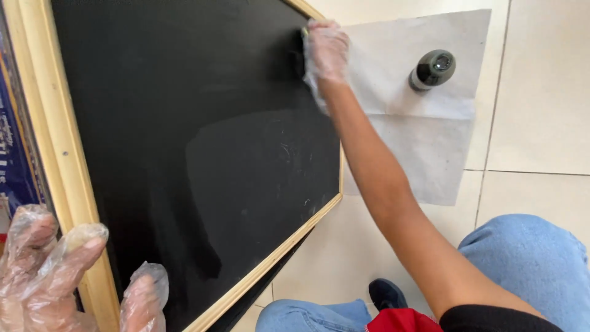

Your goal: The person sits on the floor and repeatedly pours liquid from a small bottle onto a green sponge, then wipes a black chalkboard surface. The person repositions the board slightly and continues wiping different areas of the board with the sponge.

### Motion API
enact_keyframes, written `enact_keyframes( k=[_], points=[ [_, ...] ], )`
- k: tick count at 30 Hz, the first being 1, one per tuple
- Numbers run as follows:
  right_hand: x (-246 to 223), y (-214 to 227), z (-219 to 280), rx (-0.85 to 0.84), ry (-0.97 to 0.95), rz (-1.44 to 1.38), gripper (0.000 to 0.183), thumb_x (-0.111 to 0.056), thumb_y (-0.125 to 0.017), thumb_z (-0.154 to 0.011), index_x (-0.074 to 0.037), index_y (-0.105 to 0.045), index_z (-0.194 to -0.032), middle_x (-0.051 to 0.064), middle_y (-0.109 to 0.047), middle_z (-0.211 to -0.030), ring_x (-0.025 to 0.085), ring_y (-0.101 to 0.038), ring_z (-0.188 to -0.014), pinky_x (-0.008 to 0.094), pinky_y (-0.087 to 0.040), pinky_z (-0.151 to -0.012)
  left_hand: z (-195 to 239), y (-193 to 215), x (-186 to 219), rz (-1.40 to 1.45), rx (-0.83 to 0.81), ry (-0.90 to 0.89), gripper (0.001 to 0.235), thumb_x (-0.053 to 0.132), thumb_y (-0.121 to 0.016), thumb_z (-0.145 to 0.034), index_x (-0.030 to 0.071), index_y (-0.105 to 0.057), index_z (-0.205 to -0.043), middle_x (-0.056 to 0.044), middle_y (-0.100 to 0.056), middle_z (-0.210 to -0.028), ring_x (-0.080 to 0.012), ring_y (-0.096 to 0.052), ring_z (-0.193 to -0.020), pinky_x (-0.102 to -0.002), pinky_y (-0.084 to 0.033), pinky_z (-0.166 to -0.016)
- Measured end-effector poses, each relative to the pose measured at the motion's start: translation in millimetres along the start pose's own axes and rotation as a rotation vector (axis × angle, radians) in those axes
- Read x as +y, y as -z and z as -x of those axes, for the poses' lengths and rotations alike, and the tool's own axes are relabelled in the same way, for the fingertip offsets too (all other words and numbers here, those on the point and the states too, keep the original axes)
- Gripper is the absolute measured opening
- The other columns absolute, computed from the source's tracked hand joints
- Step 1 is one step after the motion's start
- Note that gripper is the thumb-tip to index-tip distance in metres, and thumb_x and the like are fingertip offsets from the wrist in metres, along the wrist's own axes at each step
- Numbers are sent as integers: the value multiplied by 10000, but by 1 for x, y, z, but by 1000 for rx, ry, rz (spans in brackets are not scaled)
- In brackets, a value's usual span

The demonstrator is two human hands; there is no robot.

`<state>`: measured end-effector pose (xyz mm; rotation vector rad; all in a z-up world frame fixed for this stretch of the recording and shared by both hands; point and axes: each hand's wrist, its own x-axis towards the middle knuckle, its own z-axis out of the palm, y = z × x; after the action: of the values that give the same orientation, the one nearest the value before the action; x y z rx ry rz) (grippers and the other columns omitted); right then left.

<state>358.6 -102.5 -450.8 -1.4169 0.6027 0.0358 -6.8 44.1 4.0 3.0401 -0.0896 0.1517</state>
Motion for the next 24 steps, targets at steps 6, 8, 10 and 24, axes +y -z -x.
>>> enact_keyframes(
  k=[6,8,10,24],
  points=[
    [56,74,-62,-463,-759,-595,601,-11,-544,-688,-60,-857,-1199,305,-819,-1270,481,-753,-1206,638,-590,-1121,-4,-8,-14,50,32,-118,734,166,-866,-1105,59,-514,-1741,-27,-564,-1737,-486,-466,-1854,-670,-469,-1571],
    [19,106,-25,-557,-650,-900,238,71,-620,-1009,-6,-661,-788,184,-630,-729,337,-686,-685,435,-616,-684,-3,-12,-15,81,51,-174,701,133,-794,-1152,87,-462,-1767,2,-544,-1756,-386,-390,-1874,-675,-394,-1629],
    [12,106,-9,-754,-707,-968,97,41,-609,-865,-35,-643,-815,164,-669,-787,339,-712,-744,461,-635,-764,-9,-8,11,63,59,-71,660,133,-826,-1119,25,-531,-1699,-127,-539,-1749,-491,-454,-1837,-689,-418,-1624],
    [33,68,87,-136,183,110,310,-252,-655,-1071,-213,-497,-807,1,-582,-936,173,-577,-943,386,-475,-878,-16,4,27,-100,50,-42,640,206,-868,-1165,-13,-623,-1714,-371,-537,-1800,-702,-657,-1780,-798,-582,-1506]
  ],
)
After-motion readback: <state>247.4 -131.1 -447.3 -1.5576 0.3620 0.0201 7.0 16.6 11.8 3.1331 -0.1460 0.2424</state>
